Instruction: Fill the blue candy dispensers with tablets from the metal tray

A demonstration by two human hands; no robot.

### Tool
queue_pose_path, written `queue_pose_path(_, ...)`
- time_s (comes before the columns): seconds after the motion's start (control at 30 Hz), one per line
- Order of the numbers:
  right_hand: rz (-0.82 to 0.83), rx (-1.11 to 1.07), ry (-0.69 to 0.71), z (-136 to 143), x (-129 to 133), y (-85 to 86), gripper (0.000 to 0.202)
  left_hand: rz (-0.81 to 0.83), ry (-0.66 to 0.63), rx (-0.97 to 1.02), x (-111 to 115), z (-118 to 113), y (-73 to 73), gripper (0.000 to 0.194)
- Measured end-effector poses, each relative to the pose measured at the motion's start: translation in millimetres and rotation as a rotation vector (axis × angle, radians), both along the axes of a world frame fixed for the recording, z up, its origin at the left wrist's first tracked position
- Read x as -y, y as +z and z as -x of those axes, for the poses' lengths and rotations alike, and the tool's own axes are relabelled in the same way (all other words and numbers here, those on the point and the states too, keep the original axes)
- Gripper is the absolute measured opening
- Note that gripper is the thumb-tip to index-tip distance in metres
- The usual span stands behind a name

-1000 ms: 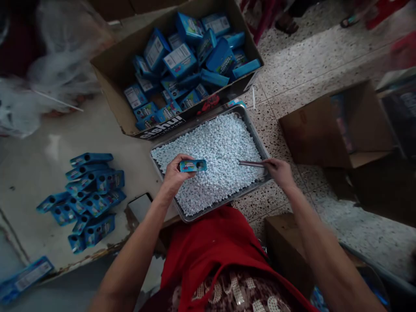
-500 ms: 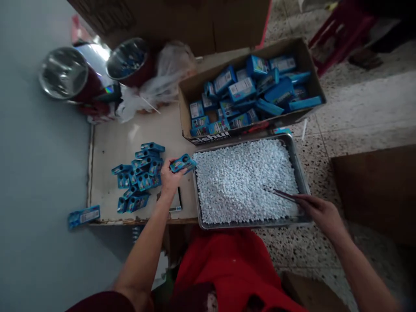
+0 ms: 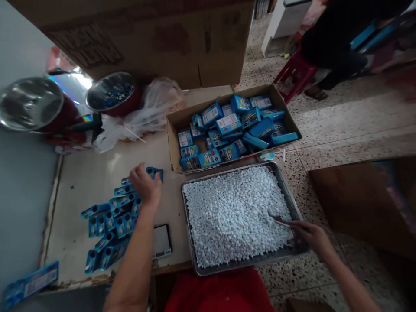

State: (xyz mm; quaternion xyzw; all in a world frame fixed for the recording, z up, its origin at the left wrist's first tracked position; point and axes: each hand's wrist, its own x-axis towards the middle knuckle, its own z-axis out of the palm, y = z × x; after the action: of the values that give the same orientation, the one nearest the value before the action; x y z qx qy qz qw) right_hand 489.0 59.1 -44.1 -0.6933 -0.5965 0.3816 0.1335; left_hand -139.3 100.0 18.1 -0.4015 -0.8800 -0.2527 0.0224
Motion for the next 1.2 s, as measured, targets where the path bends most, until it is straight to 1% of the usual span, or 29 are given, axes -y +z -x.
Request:
queue_pose_path(0.03,0.093,-0.106,0.000,31,1,-9.3,0.034,-0.024,-0.149,-0.046,-22,-12,6.3,0.052)
queue_pose_path(0.07,0.147,-0.185,-0.034,61,2,-17.8,0.035,-0.023,-0.304,-0.026,-49,-25,9.3,0.047)
queue_pose_path(0.1,0.205,-0.258,-0.061,89,2,-25.3,0.035,0.018,-0.456,0.044,-79,-40,8.7,0.043)
queue_pose_path(0.13,0.241,-0.316,-0.100,111,2,-31.6,0.035,0.100,-0.602,0.137,-110,-56,4.7,0.043)
queue_pose_path(0.17,0.270,-0.368,-0.142,127,2,-36.7,0.035,0.221,-0.731,0.246,-139,-71,-1.7,0.044)
queue_pose_path(0.2,0.298,-0.421,-0.185,136,2,-40.6,0.035,0.360,-0.837,0.344,-164,-85,-9.4,0.047)
queue_pose_path(0.23,0.323,-0.472,-0.230,139,3,-43.1,0.034,0.489,-0.914,0.395,-184,-97,-17.0,0.048)
queue_pose_path(0.27,0.345,-0.519,-0.270,137,4,-44.2,0.034,0.607,-0.967,0.409,-198,-105,-23.1,0.049)
queue_pose_path(0.3,0.363,-0.556,-0.299,132,6,-44.0,0.035,0.697,-1.000,0.387,-206,-109,-26.8,0.049)
queue_pose_path(0.33,0.377,-0.580,-0.315,125,8,-42.4,0.037,0.746,-1.016,0.344,-208,-109,-27.1,0.049)
queue_pose_path(0.37,0.389,-0.595,-0.318,118,9,-39.4,0.040,0.752,-1.017,0.305,-205,-105,-23.8,0.049)
queue_pose_path(0.4,0.402,-0.604,-0.306,112,9,-34.9,0.043,0.711,-1.004,0.288,-196,-99,-16.6,0.050)
queue_pose_path(0.43,0.418,-0.617,-0.282,108,8,-28.7,0.045,0.623,-0.970,0.292,-183,-91,-5.7,0.051)
queue_pose_path(0.5,0.446,-0.657,-0.235,105,3,-10.4,0.049,0.361,-0.856,0.333,-147,-76,24.7,0.053)
queue_pose_path(0.57,0.455,-0.713,-0.198,109,-5,16.6,0.049,0.089,-0.752,0.371,-102,-68,60.2,0.053)
queue_pose_path(0.63,0.441,-0.763,-0.172,115,-15,50.6,0.047,-0.092,-0.714,0.401,-54,-74,91.2,0.051)
queue_pose_path(0.67,0.433,-0.781,-0.157,119,-20,68.7,0.045,-0.136,-0.715,0.416,-32,-81,102.4,0.049)
queue_pose_path(0.7,0.428,-0.794,-0.136,122,-25,86.4,0.043,-0.158,-0.721,0.429,-12,-90,109.9,0.046)
queue_pose_path(0.73,0.424,-0.799,-0.113,125,-30,102.8,0.042,-0.162,-0.731,0.441,5,-101,113.4,0.043)
queue_pose_path(0.77,0.417,-0.797,-0.089,127,-34,117.3,0.041,-0.150,-0.740,0.453,18,-112,113.1,0.039)
queue_pose_path(0.8,0.408,-0.788,-0.065,129,-39,129.1,0.040,-0.130,-0.749,0.467,30,-123,109.5,0.037)
queue_pose_path(0.87,0.389,-0.754,-0.013,132,-48,144.2,0.039,-0.088,-0.752,0.514,45,-142,95.2,0.036)
queue_pose_path(0.93,0.373,-0.690,0.036,134,-57,149.1,0.039,-0.046,-0.750,0.570,54,-156,76.6,0.035)
queue_pose_path(1.03,0.337,-0.540,0.125,139,-65,147.7,0.035,-0.002,-0.755,0.651,63,-172,51.1,0.032)
queue_pose_path(1.1,0.280,-0.414,0.206,143,-67,148.1,0.029,0.023,-0.745,0.702,68,-180,38.0,0.031)
queue_pose_path(1.2,0.139,-0.199,0.347,156,-62,156.0,0.021,0.034,-0.725,0.744,71,-190,22.1,0.033)
